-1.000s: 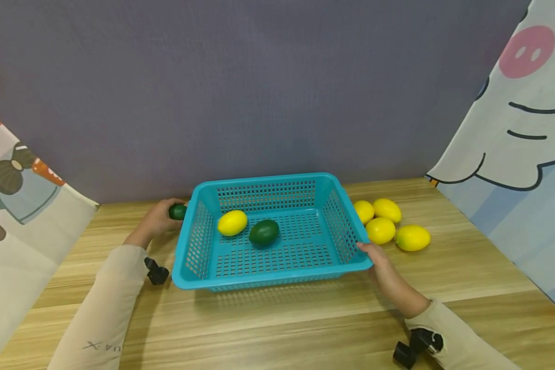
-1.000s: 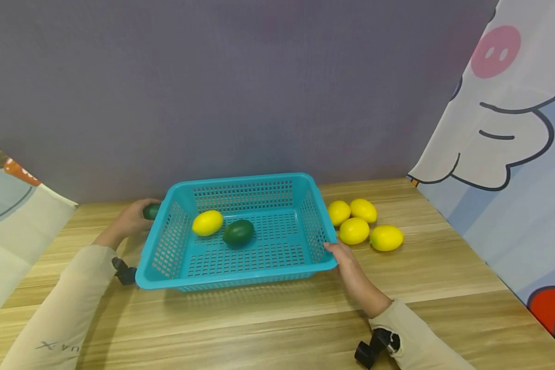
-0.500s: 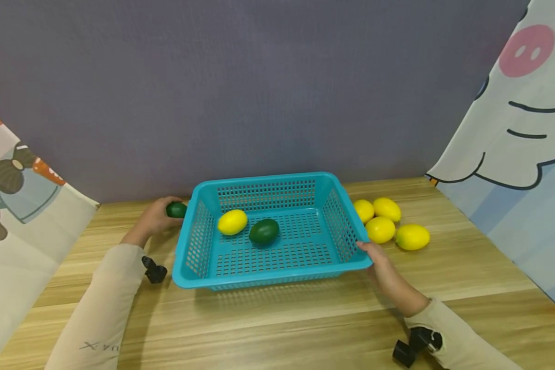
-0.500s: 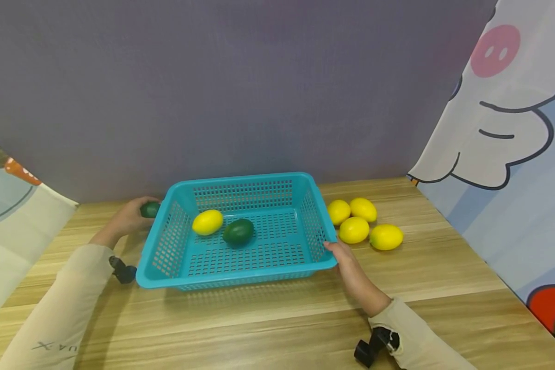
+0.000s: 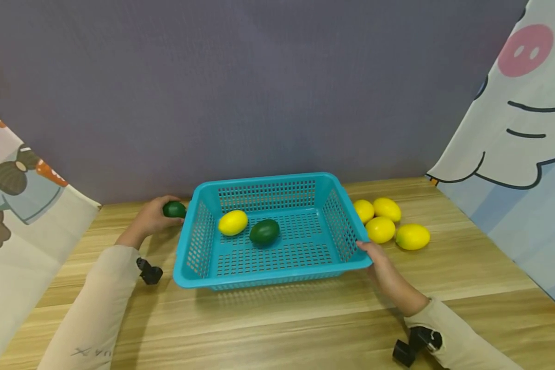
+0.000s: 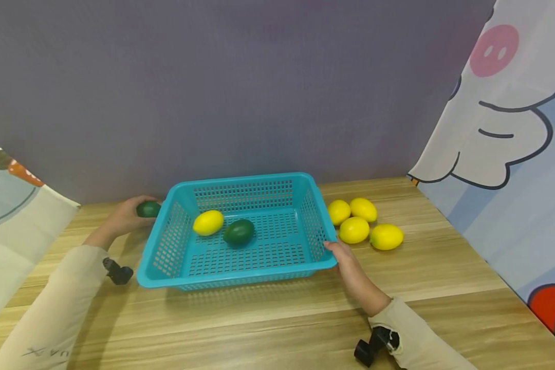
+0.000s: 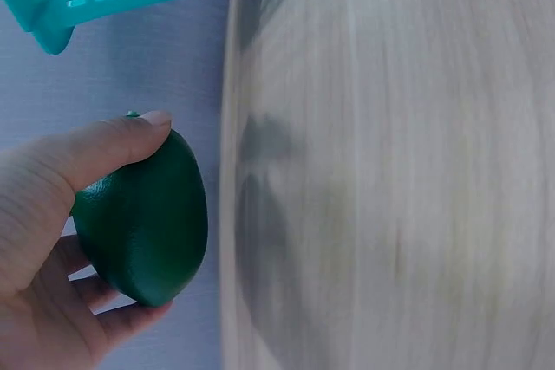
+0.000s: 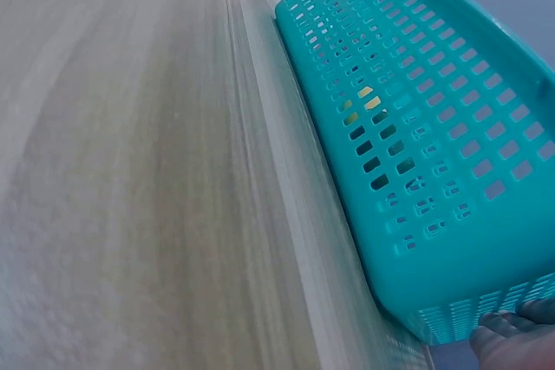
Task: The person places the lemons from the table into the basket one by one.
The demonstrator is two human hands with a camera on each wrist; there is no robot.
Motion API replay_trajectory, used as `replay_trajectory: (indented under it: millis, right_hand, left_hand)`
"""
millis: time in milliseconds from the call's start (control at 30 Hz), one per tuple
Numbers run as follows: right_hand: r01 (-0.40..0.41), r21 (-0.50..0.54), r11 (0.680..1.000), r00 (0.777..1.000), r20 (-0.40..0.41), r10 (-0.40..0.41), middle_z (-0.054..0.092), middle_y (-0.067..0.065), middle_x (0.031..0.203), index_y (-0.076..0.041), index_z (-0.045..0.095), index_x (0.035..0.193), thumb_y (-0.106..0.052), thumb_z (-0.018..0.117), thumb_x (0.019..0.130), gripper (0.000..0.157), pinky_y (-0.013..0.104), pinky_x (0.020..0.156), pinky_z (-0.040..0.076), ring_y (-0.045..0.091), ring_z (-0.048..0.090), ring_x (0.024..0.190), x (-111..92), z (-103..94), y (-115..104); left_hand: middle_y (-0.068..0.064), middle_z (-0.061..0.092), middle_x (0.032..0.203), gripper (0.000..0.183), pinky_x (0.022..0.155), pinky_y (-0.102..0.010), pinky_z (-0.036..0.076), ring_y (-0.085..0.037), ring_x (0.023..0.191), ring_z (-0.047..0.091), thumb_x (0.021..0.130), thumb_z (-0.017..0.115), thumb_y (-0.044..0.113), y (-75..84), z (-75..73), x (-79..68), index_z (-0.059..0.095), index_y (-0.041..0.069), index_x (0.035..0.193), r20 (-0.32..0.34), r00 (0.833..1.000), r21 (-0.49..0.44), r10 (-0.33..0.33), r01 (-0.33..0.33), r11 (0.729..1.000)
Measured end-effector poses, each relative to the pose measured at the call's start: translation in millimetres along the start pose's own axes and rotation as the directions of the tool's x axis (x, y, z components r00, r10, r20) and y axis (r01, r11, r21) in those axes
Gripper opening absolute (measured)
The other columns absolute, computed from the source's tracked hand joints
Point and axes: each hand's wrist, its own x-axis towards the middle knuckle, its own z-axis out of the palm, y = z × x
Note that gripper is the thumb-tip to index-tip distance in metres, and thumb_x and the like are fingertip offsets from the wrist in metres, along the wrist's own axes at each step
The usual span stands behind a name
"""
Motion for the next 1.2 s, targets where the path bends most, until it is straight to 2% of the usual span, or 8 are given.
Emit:
replay_trajectory:
  millis: [167,333,533,733,867,933,1100,1200]
  right_hand:
    - [-0.008,0.053,0.999,1.000,0.006,0.007,0.052,-0.013,0.116,0.004,0.016,0.145,-0.011,0.024,0.100,0.048,0.018,0.084,0.046,-0.001,0.054,0.101,0,0.6,-1]
    - [0.006,-0.013,1.000,1.000,0.015,-0.005,0.049,-0.007,0.124,0.000,0.018,0.146,-0.015,0.024,0.102,0.047,0.021,0.088,0.046,0.001,0.053,0.107,3,-5.1,9]
    - [0.014,-0.012,1.000,1.000,0.016,-0.014,0.047,-0.002,0.127,-0.001,0.020,0.146,-0.017,0.027,0.101,0.048,0.023,0.089,0.047,0.003,0.054,0.108,4,-6.4,12]
    - [-0.008,0.045,0.999,1.000,0.017,0.007,0.053,-0.011,0.115,0.005,0.017,0.145,-0.011,0.026,0.100,0.048,0.020,0.084,0.048,0.000,0.056,0.100,-4,2.9,-8]
    - [-0.035,0.061,0.998,0.999,0.018,0.034,0.054,-0.013,0.110,0.007,0.016,0.144,-0.010,0.028,0.098,0.050,0.019,0.082,0.048,-0.001,0.056,0.096,-11,9.2,-23]
    - [-0.034,0.066,0.997,0.999,0.011,0.034,0.054,-0.012,0.110,0.007,0.016,0.144,-0.010,0.028,0.098,0.050,0.019,0.082,0.048,-0.001,0.056,0.096,-9,8.0,-20]
    - [-0.006,0.028,1.000,1.000,-0.004,0.006,0.054,-0.013,0.113,0.003,0.019,0.144,-0.012,0.025,0.101,0.046,0.021,0.085,0.047,0.001,0.055,0.101,2,-1.7,4]
    - [-0.002,-0.002,1.000,1.000,-0.005,0.002,0.053,-0.013,0.115,0.001,0.020,0.144,-0.013,0.024,0.102,0.045,0.022,0.086,0.047,0.001,0.055,0.103,3,-3.1,8]
  left_hand:
    - [-0.030,0.053,0.118,0.058,0.076,-0.048,0.049,-0.040,0.096,0.056,0.081,0.073,0.020,1.9,-5.8,-3.3,0.049,-0.005,0.128,-0.012,1.000,0.002,0.026,-0.026,1.000]
    - [-0.028,0.056,0.113,0.055,0.071,-0.044,0.049,-0.036,0.091,0.057,0.081,0.073,0.018,7.1,-11.2,-5.9,0.051,-0.004,0.126,-0.028,0.998,0.005,0.051,-0.051,0.999]
    - [-0.028,0.054,0.117,0.056,0.070,-0.044,0.049,-0.038,0.092,0.056,0.082,0.072,0.018,13.6,-17.2,-6.1,0.049,-0.005,0.128,-0.033,0.998,0.020,0.062,-0.061,0.998]
    - [-0.028,0.053,0.118,0.056,0.072,-0.047,0.049,-0.039,0.094,0.056,0.083,0.071,0.021,25.0,-23.2,-7.2,0.049,-0.003,0.129,-0.037,0.999,0.027,0.037,-0.036,0.999]
    - [-0.028,0.054,0.116,0.055,0.071,-0.046,0.049,-0.038,0.093,0.056,0.083,0.072,0.023,34.7,-28.0,-10.0,0.050,-0.003,0.128,-0.049,0.998,0.031,0.028,-0.026,0.999]
    - [-0.028,0.054,0.116,0.055,0.072,-0.047,0.049,-0.039,0.093,0.055,0.083,0.071,0.023,39.2,-30.3,-11.2,0.050,-0.002,0.127,-0.058,0.998,0.040,0.027,-0.025,0.999]
    - [-0.026,0.054,0.116,0.052,0.073,-0.049,0.048,-0.039,0.095,0.054,0.083,0.072,0.022,48.0,-36.9,-12.4,0.052,0.000,0.126,-0.082,0.996,0.061,0.022,-0.017,0.998]
    - [-0.025,0.055,0.116,0.052,0.073,-0.048,0.048,-0.038,0.094,0.055,0.083,0.071,0.022,53.8,-41.5,-13.1,0.052,0.001,0.126,-0.085,0.996,0.065,0.026,-0.020,0.998]
